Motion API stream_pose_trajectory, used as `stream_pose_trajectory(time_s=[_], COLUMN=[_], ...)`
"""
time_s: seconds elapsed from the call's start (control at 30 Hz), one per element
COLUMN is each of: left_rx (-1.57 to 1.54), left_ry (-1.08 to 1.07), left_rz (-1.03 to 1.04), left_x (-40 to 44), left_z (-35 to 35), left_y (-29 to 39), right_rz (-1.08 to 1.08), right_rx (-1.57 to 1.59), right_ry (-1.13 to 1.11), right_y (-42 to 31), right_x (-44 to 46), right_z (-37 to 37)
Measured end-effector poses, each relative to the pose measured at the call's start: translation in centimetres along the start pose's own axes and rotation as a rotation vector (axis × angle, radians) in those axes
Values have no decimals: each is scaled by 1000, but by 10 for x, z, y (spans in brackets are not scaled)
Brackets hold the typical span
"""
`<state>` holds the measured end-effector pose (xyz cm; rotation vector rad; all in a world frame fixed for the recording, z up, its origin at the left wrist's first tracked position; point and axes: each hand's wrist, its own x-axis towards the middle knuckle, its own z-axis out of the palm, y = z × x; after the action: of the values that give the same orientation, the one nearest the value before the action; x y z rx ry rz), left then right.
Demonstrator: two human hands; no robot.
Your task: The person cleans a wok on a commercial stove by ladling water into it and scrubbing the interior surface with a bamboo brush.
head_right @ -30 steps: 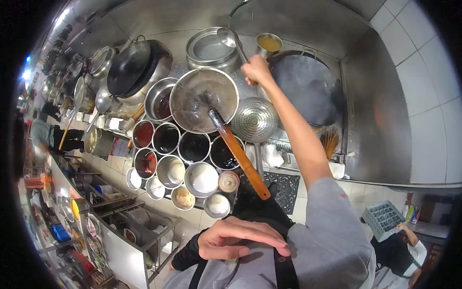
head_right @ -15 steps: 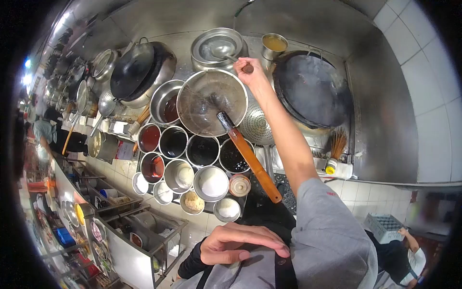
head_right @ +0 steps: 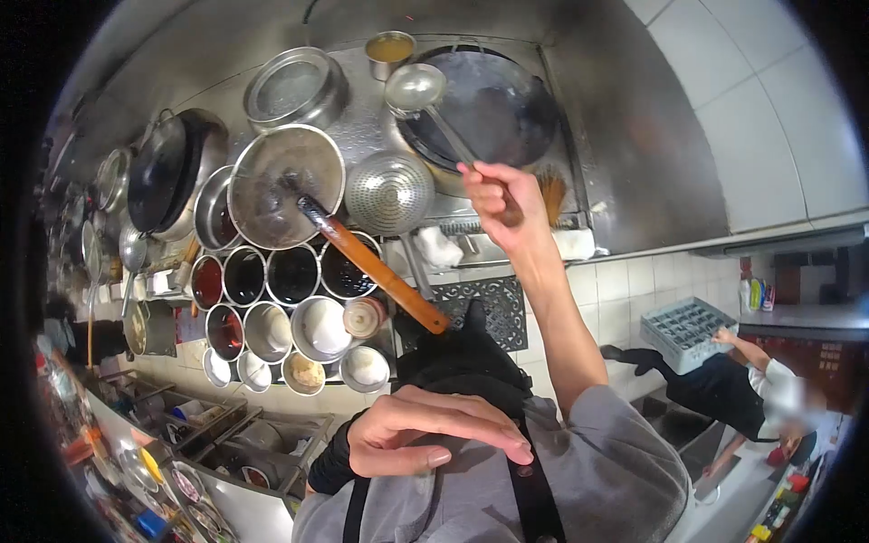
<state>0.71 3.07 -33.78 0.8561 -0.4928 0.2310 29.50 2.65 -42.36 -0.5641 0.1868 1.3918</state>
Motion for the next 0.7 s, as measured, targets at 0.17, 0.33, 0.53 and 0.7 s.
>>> stream_pose_trajectory(time_s=[0.17, 0.33, 0.53, 0.7], left_rx=[-52, -101, -95, -98], left_ry=[-43, -57, -98, -136], left_rz=[-58, -68, -109, -123], left_x=[26, 48, 71, 85], left_z=[12, 22, 29, 32], left_y=[-19, -40, -57, -67], right_rz=[-125, -284, -354, -338], right_rx=[-201, -283, -288, -223], right_ry=[189, 365, 416, 382], right_y=[-26, -34, -39, -35], right_x=[-79, -142, -199, -220], right_z=[-47, -70, -84, -78])
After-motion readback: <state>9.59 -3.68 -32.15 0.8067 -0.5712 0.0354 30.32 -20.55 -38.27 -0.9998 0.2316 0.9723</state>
